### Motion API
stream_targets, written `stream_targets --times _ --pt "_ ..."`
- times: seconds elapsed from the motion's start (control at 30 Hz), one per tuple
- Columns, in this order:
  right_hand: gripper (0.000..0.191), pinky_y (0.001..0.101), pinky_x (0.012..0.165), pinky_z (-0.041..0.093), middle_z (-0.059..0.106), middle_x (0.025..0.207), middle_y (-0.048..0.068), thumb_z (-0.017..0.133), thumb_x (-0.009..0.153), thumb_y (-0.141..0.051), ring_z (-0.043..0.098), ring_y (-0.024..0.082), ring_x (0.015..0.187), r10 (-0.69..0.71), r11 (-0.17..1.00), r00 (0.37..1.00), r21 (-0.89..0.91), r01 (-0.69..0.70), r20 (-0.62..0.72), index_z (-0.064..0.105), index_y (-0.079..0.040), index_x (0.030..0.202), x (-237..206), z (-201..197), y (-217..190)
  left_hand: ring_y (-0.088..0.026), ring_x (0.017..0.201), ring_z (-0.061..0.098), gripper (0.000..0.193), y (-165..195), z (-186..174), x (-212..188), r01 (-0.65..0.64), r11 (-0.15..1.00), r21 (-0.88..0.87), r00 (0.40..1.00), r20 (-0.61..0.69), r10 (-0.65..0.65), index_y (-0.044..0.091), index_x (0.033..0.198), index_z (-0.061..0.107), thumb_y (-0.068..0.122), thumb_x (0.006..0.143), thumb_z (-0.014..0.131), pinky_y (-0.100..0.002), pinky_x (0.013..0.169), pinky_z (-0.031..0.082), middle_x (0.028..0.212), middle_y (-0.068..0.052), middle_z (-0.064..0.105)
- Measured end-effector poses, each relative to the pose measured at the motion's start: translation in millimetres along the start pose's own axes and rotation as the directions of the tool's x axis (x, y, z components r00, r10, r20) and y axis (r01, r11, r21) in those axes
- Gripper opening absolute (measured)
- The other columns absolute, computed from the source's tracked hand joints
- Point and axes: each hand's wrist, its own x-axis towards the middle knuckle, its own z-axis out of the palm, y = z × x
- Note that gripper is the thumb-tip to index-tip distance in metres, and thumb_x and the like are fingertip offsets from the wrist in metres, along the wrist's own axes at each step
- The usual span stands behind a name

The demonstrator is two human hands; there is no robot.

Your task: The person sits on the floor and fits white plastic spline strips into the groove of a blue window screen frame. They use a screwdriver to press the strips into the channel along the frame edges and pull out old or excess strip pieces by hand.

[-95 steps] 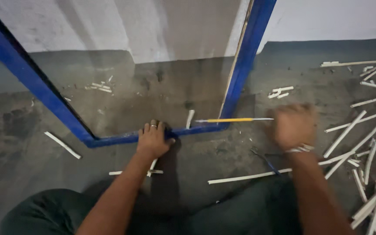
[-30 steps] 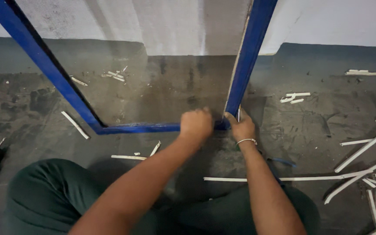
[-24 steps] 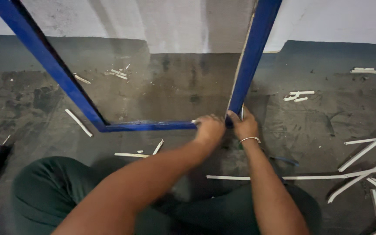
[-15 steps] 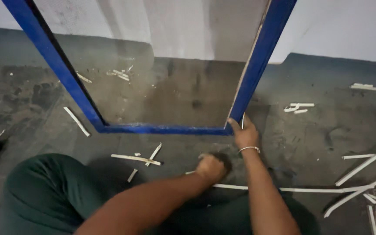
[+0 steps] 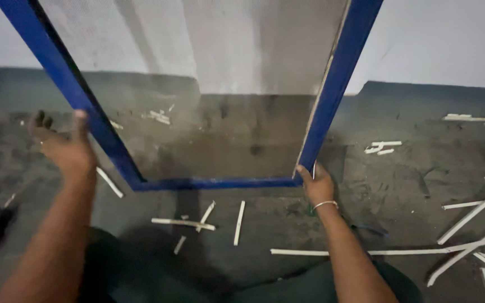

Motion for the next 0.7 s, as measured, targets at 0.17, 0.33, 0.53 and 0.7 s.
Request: stream_targets --times 0.17,0.33,0.53,0.7 --pt "0.053 0.0378 0.072 0.055 0.074 0.084 0.013 0.07 0.089 -0.048 0.067 0.022 0.071 0.194 0.98 0.98 0.028 -0.195 0.039 0.068 -0.013 0.129 -2 0 -7 -0.025 0.11 0.054 0.059 8 23 67 0.662 0.441 -0.606 0.749 0.565 -0.346 0.009 0.127 0.061 0.062 0.101 0.061 -0.038 0.098 0.042 0.117 -0.009 0.062" --pt "0.047 0.0335 0.066 0.052 0.071 0.08 0.003 0.072 0.091 -0.046 0.064 0.015 0.067 0.074 0.987 0.995 0.14 -0.082 0.061 0.072 -0.01 0.122 -8 -6 -16 -0.023 0.116 0.06 0.055 42 29 64 0.578 0.252 -0.776 0.816 0.539 -0.21 0.006 0.132 0.06 0.051 0.101 0.066 -0.039 0.106 0.046 0.126 -0.009 0.062" --pt "0.042 0.0318 0.048 0.038 0.049 0.066 -0.002 0.077 0.087 -0.035 0.045 0.013 0.051 0.335 0.755 0.934 0.558 -0.345 0.125 0.069 -0.012 0.122 -22 -41 -52 -0.025 0.138 0.057 0.062 99 -4 85 0.512 0.364 -0.778 0.842 0.538 -0.036 0.004 0.142 0.059 0.052 0.102 0.059 -0.04 0.12 0.039 0.146 -0.01 0.063" --pt "0.047 0.0256 0.044 0.03 0.04 0.063 -0.008 0.068 0.088 -0.035 0.038 0.007 0.047 0.354 0.525 0.916 0.771 -0.36 0.187 0.06 -0.024 0.132 -25 -88 -75 -0.032 0.138 0.06 0.063 135 -47 127 0.273 0.522 -0.808 0.846 0.46 0.27 0.0 0.142 0.056 0.053 0.107 0.057 -0.047 0.123 0.043 0.146 -0.016 0.062"
